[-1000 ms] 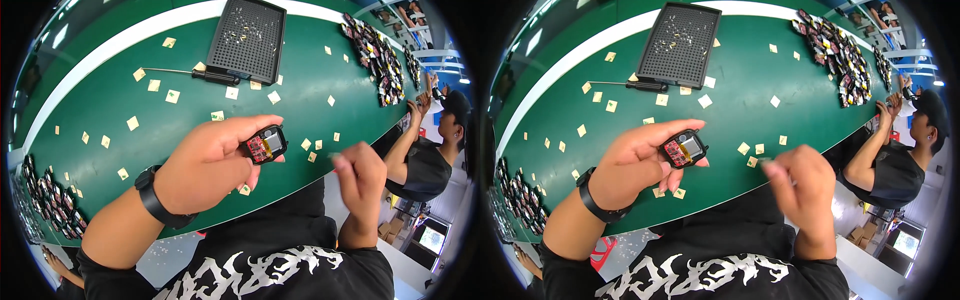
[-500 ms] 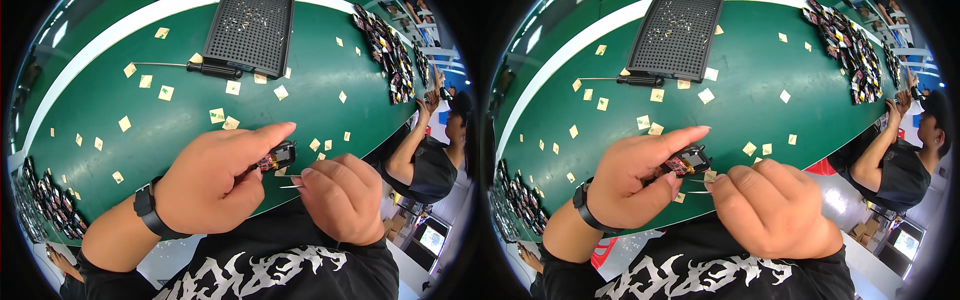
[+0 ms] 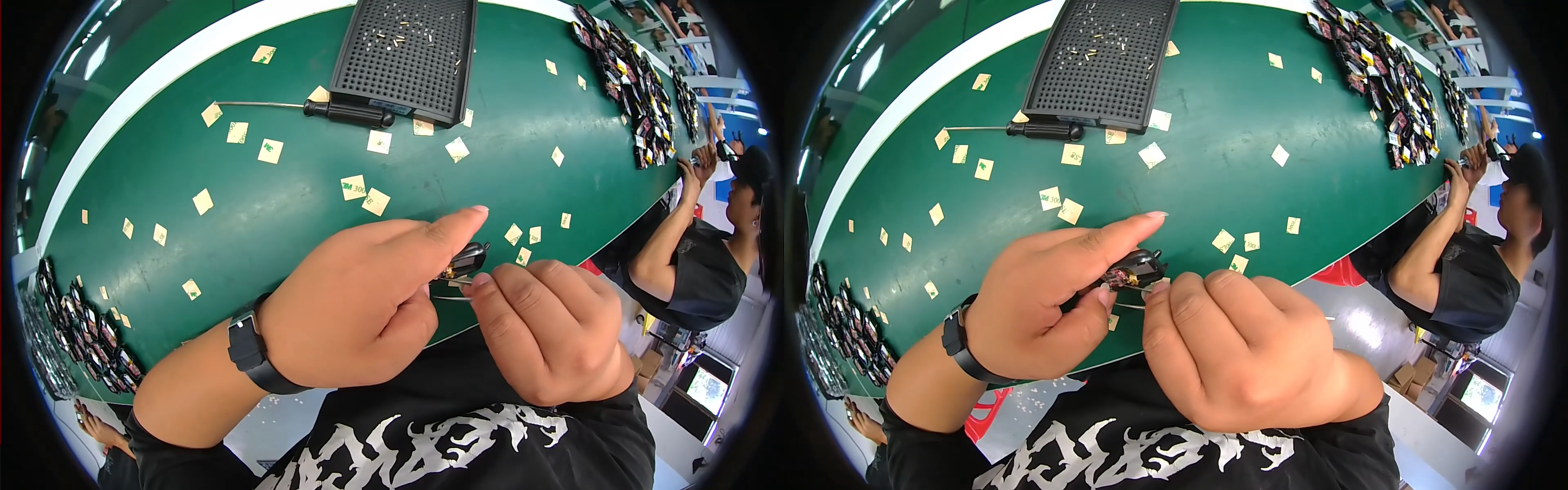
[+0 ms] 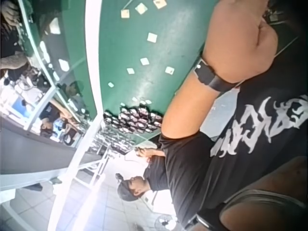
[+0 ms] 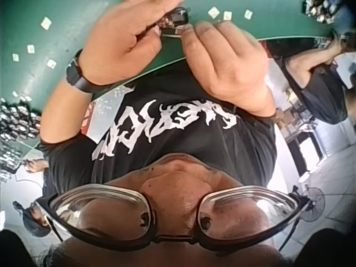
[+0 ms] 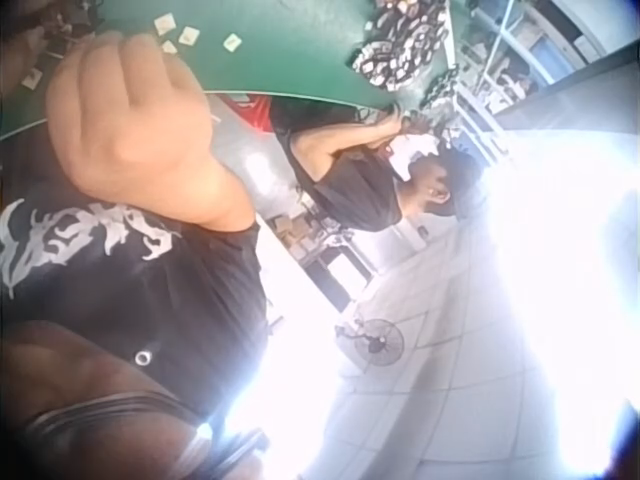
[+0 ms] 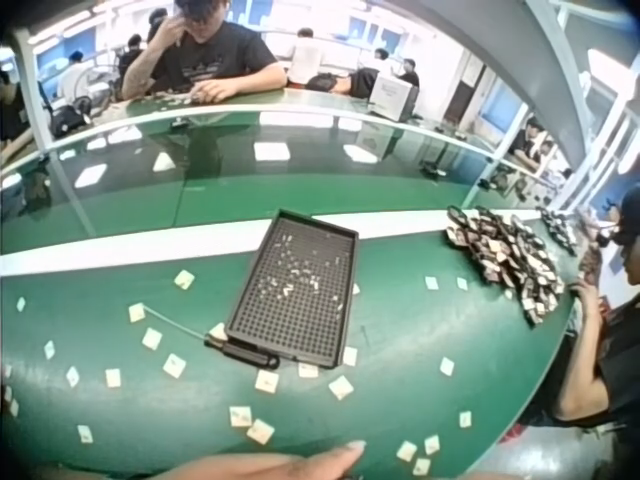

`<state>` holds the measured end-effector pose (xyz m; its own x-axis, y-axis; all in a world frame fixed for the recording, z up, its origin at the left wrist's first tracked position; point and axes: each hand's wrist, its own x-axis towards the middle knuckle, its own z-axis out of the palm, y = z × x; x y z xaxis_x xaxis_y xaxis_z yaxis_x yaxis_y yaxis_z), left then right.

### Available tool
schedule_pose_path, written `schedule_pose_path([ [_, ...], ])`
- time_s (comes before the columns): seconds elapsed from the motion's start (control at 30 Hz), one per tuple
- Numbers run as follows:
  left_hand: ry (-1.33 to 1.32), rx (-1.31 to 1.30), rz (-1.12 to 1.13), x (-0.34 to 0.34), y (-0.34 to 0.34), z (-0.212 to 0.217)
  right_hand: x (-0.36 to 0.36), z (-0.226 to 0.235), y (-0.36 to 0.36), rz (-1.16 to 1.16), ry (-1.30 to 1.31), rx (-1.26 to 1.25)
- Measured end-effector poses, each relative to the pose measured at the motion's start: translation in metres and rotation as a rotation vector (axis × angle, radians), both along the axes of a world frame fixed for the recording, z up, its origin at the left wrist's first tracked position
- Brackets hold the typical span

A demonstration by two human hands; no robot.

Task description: Assembling small electronic device components onto a housing using tweezers and adhesive squares.

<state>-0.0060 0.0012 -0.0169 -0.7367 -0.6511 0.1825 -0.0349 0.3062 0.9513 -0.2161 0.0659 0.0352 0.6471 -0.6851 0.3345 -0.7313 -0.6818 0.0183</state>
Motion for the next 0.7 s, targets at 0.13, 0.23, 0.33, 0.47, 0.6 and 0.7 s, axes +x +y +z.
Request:
schedule_pose_path([
  [0.13, -0.057, 0.011, -0.028, 0.002, -0.003, 0.006, 0.002, 0.0, -0.002, 0.033, 0.019, -0.017],
  [0.23, -0.025, -0.001, -0.012, 0.0, -0.002, 0.002, 0.001, 0.004, -0.003, 0.067, 0.062, -0.012],
  [0.33, -0.017, -0.015, -0.016, -0.001, -0.002, 0.0, 0.0, 0.008, -0.004, 0.095, 0.114, 0.008],
  [0.47, -0.083, 0.025, -0.045, 0.0, -0.006, 0.016, 0.0, 0.011, -0.001, 0.075, 0.106, 0.044],
  [0.6, -0.128, 0.182, -0.025, -0.001, -0.004, 0.017, -0.017, 0.011, 0.006, -0.016, 0.03, 0.048],
  [0.7, -0.087, 0.036, -0.018, -0.005, -0.006, 0.008, -0.045, 0.018, 0.014, -0.291, -0.228, 0.16],
])
